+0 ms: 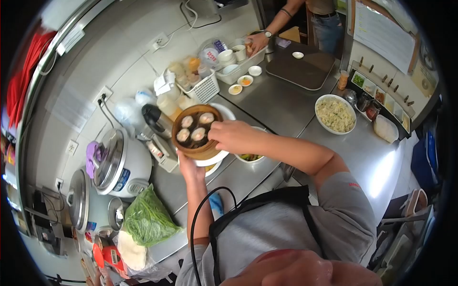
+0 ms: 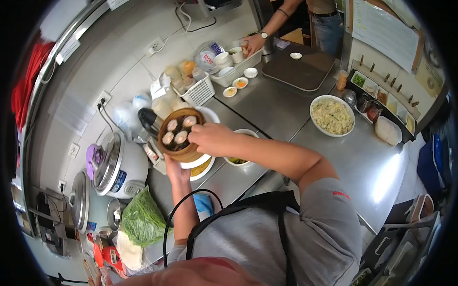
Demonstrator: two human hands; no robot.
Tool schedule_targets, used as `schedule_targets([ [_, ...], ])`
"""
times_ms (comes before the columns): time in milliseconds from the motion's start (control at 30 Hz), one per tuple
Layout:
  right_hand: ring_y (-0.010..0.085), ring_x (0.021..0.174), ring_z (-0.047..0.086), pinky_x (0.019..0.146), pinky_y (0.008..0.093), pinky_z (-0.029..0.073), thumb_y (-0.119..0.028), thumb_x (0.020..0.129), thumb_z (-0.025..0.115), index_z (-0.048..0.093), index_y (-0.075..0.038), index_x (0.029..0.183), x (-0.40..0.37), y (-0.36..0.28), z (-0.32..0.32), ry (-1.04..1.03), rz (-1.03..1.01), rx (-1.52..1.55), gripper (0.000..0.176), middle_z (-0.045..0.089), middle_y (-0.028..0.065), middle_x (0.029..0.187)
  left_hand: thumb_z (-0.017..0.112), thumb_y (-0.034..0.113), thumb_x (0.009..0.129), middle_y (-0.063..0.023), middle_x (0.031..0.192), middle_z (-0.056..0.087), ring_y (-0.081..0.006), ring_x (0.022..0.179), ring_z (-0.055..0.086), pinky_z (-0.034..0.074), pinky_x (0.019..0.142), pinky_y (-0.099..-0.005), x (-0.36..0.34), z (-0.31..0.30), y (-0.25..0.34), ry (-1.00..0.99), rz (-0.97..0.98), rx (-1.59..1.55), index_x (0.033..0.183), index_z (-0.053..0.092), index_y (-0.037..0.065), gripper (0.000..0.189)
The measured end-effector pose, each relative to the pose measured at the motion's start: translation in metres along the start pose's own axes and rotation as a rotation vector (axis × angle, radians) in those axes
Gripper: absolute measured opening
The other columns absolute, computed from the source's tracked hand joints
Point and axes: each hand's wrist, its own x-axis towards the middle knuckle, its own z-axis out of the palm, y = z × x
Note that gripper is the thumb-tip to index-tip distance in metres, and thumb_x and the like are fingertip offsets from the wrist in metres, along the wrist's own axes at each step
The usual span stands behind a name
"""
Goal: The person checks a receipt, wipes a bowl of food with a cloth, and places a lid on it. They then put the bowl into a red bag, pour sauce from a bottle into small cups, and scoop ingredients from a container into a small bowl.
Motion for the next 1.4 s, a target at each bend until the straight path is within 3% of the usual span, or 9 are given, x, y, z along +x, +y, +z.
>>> schedule_targets([
  [167,0.0262,0.078,0.052,0.067,0.0348,0.045,-0.014,0.064,0.060,0.048,-0.010,0.099,-0.051,0.079,-0.077,0.295,0.154,0.026,0.036,0.042,0.0088,0.103,0.019,0.035,0.089,-0.0131,0.118,0.040,-0.0258,0.108,0.041,0.034,0.092,-0.0395,0.065,0.089,-0.079,-0.065,-0.236,-0.021,0.117,0.034,0.005,0.044],
  [300,0.0279,0.081,0.054,0.067,0.0367,0.046,-0.012,0.070,0.054,0.036,-0.007,0.111,-0.090,0.167,-0.128,0.711,0.591,0.010,0.046,0.042,0.0134,0.106,0.029,0.021,0.087,-0.0141,0.114,0.045,-0.0262,0.102,0.046,0.039,0.086,-0.0396,0.116,0.157,-0.136,-0.167,-0.238,-0.087,0.114,0.037,0.002,0.034],
  [400,0.0251,0.083,0.055,0.067,0.0383,0.047,-0.008,0.074,0.046,0.030,-0.006,0.115,-0.111,0.223,-0.154,0.434,1.100,1.000,0.045,0.045,0.0131,0.105,0.030,0.025,0.088,-0.0125,0.112,0.046,-0.0241,0.100,0.048,0.042,0.084,-0.0360,0.150,0.199,-0.180,-0.169,-0.252,-0.022,0.113,0.038,0.001,0.035],
  [533,0.0252,0.087,0.054,0.069,0.0416,0.048,-0.002,0.073,0.041,0.028,-0.006,0.117,-0.145,0.299,-0.155,0.694,0.865,1.455,0.045,0.046,0.0124,0.104,0.030,0.027,0.088,-0.0118,0.111,0.047,-0.0233,0.100,0.049,0.042,0.085,-0.0353,0.179,0.246,-0.252,-0.231,-0.417,0.007,0.112,0.039,0.002,0.036],
  [833,0.0207,0.079,0.057,0.057,0.0361,0.051,0.004,0.065,0.044,0.037,-0.010,0.110,-0.217,0.474,-0.118,0.998,0.978,1.311,0.048,0.053,0.0095,0.094,0.033,0.048,0.082,-0.0135,0.119,0.036,-0.0281,0.095,0.047,0.042,0.072,-0.0401,0.293,0.218,-0.407,-0.200,-0.763,0.614,0.120,0.031,0.006,0.057],
  [933,0.0213,0.078,0.058,0.054,0.0355,0.051,0.004,0.067,0.045,0.040,-0.008,0.109,-0.232,0.527,-0.081,1.013,1.072,1.073,0.043,0.053,0.0102,0.095,0.037,0.046,0.081,-0.0180,0.128,0.019,-0.0294,0.094,0.046,0.042,0.075,-0.0406,0.316,0.204,-0.400,-0.241,-0.740,0.609,0.126,0.020,0.008,0.061],
  [1100,0.0271,0.076,0.058,0.048,0.0352,0.051,-0.002,0.073,0.043,0.037,-0.003,0.108,-0.236,0.554,-0.064,1.003,1.519,1.074,0.036,0.051,0.0167,0.098,0.043,0.036,0.081,-0.0061,0.090,0.045,-0.0209,0.082,0.048,0.040,0.065,-0.0326,0.357,0.167,-0.370,-0.143,-0.706,0.690,0.107,0.042,0.010,0.037],
  [1233,0.0324,0.074,0.058,0.044,0.0325,0.051,-0.004,0.074,0.043,0.031,0.000,0.109,-0.234,0.561,-0.071,0.753,1.689,0.713,0.037,0.049,0.0228,0.097,0.045,0.033,0.080,-0.0072,0.095,0.044,-0.0209,0.080,0.046,0.040,0.065,-0.0318,0.367,0.164,-0.342,-0.156,-0.677,0.695,0.109,0.040,0.010,0.037],
  [1400,0.0316,0.098,0.044,0.080,0.0455,0.037,-0.013,0.074,0.045,0.034,0.000,0.111,-0.218,0.531,-0.062,0.411,1.531,-0.215,0.041,0.039,0.0205,0.110,0.047,0.035,0.079,-0.0081,0.101,0.043,-0.0220,0.086,0.046,0.038,0.073,-0.0332,0.385,0.200,-0.300,-0.203,-0.498,0.934,0.115,0.037,0.009,0.045],
])
